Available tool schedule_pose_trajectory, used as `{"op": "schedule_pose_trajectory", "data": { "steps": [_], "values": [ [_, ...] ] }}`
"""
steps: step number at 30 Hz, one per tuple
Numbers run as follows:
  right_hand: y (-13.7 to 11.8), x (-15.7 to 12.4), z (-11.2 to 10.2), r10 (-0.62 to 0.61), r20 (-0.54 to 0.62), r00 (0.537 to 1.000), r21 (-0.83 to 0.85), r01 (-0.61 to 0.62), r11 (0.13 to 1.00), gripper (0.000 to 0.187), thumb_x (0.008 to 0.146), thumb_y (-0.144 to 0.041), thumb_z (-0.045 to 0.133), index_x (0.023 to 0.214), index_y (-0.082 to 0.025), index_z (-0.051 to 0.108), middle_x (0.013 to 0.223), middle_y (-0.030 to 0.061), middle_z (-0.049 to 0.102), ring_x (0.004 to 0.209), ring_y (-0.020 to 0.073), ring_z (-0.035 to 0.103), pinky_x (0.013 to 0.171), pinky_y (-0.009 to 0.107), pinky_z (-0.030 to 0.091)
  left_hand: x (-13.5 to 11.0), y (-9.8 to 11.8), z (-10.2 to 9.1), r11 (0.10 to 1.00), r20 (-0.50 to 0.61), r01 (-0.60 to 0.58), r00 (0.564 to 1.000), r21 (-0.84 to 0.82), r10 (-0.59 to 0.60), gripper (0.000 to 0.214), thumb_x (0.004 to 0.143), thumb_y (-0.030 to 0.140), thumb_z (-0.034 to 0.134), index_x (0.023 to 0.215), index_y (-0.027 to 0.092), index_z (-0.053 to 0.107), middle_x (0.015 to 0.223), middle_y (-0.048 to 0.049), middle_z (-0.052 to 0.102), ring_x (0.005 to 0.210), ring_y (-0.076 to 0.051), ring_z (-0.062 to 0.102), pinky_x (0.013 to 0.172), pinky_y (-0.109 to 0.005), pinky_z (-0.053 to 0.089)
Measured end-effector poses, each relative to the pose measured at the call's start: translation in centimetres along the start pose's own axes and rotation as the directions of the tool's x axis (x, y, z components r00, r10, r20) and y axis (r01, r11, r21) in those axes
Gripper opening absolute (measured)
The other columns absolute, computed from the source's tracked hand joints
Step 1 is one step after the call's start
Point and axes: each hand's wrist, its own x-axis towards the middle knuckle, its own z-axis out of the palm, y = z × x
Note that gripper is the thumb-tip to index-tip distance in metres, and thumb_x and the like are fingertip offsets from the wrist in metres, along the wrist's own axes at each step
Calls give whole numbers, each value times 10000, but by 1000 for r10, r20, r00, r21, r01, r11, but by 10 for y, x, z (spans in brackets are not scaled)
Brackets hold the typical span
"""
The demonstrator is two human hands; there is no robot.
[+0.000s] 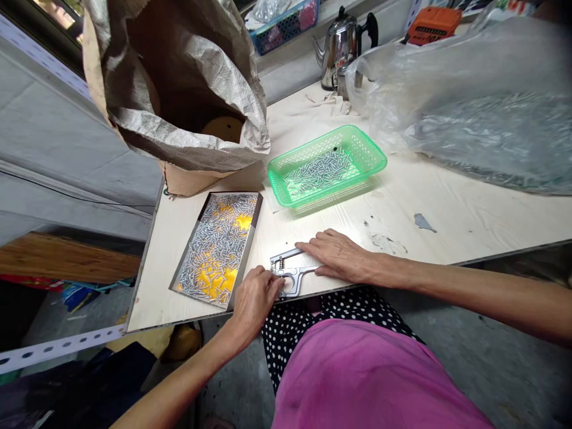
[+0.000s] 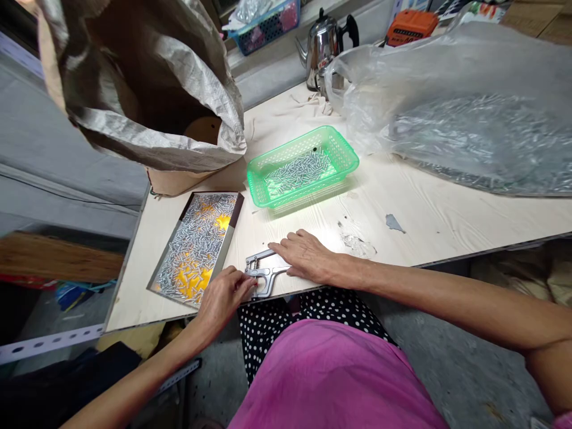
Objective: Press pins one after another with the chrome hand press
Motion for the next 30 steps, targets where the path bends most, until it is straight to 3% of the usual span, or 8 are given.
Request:
{"op": "schedule_pose_trajectory", "data": {
  "steps": [3, 7, 11, 16, 21, 24, 27, 30],
  "values": [
    [1, -3, 8, 22, -44, 999, 8, -22, 1000, 648, 817, -243, 664, 1397, -142, 394, 1145, 147, 627, 1004, 264, 540, 866, 411, 391, 9, 14, 7, 952, -79, -287, 952, 106, 296, 334, 858, 368, 645, 1142, 193, 625, 1146, -107, 615, 1096, -281, 536, 916, -414, 465],
    [3, -5, 8, 72, -29, 997, -22, -73, 997, 845, 748, -304, 741, 1442, -83, 312, 1182, 174, 607, 1018, 276, 539, 889, 417, 405, 41, 22, 14, 853, 22, -506, 861, 129, 508, 684, 794, 327, 728, 1379, 183, 406, 1389, -134, 481, 1247, -311, 445, 1042, -480, 409],
    [1, -10, 0, 191, 43, 981, -98, -187, 977, 820, 647, -378, 813, 1317, -62, 460, 1177, 196, 583, 1027, 316, 522, 862, 440, 430, 57, 24, 12, 846, 135, -515, 856, 139, 499, 723, 808, 344, 711, 1408, 145, 360, 1303, -150, 524, 1137, -295, 485, 991, -454, 439],
    [0, -13, -5, 207, 52, 977, -136, -199, 971, 637, 672, -403, 808, 1158, -74, 560, 1096, 161, 575, 982, 297, 509, 842, 410, 438, 59, 35, 11, 839, 136, -528, 848, 132, 512, 692, 821, 426, 691, 1389, 172, 389, 1281, -125, 523, 1124, -290, 458, 972, -444, 436],
    [7, -11, -2, 149, 21, 989, -135, -145, 980, 329, 806, -320, 712, 1045, -125, 597, 996, 116, 597, 934, 260, 514, 787, 369, 423, 69, 35, 19, 821, 94, -569, 821, 51, 563, 463, 888, 429, 610, 1251, 155, 526, 1110, -100, 595, 1031, -257, 474, 906, -405, 446],
    [12, -7, 8, 61, -2, 998, -114, -61, 992, 109, 914, -231, 570, 930, -131, 609, 905, 87, 602, 861, 218, 516, 766, 336, 404, 73, 31, 26, 819, 37, -572, 820, 35, 571, 270, 938, 395, 536, 1021, 152, 619, 944, -78, 608, 932, -233, 494, 826, -372, 453],
    [14, -3, 20, 45, -31, 999, -122, -48, 991, 187, 961, -178, 469, 841, -140, 607, 828, 68, 596, 800, 200, 509, 748, 329, 393, 74, 29, 31, 817, -19, -574, 818, 63, 576, 314, 978, 370, 450, 821, 157, 618, 832, -70, 594, 856, -218, 499, 766, -350, 454],
    [13, -3, 21, 65, -47, 997, -139, -71, 988, 156, 950, -186, 499, 866, -131, 619, 840, 75, 598, 827, 213, 511, 764, 335, 399, 72, 30, 32, 817, -48, -568, 817, 98, 574, 298, 976, 374, 454, 871, 161, 634, 850, -73, 614, 862, -220, 521, 762, -353, 474]
  ]
}}
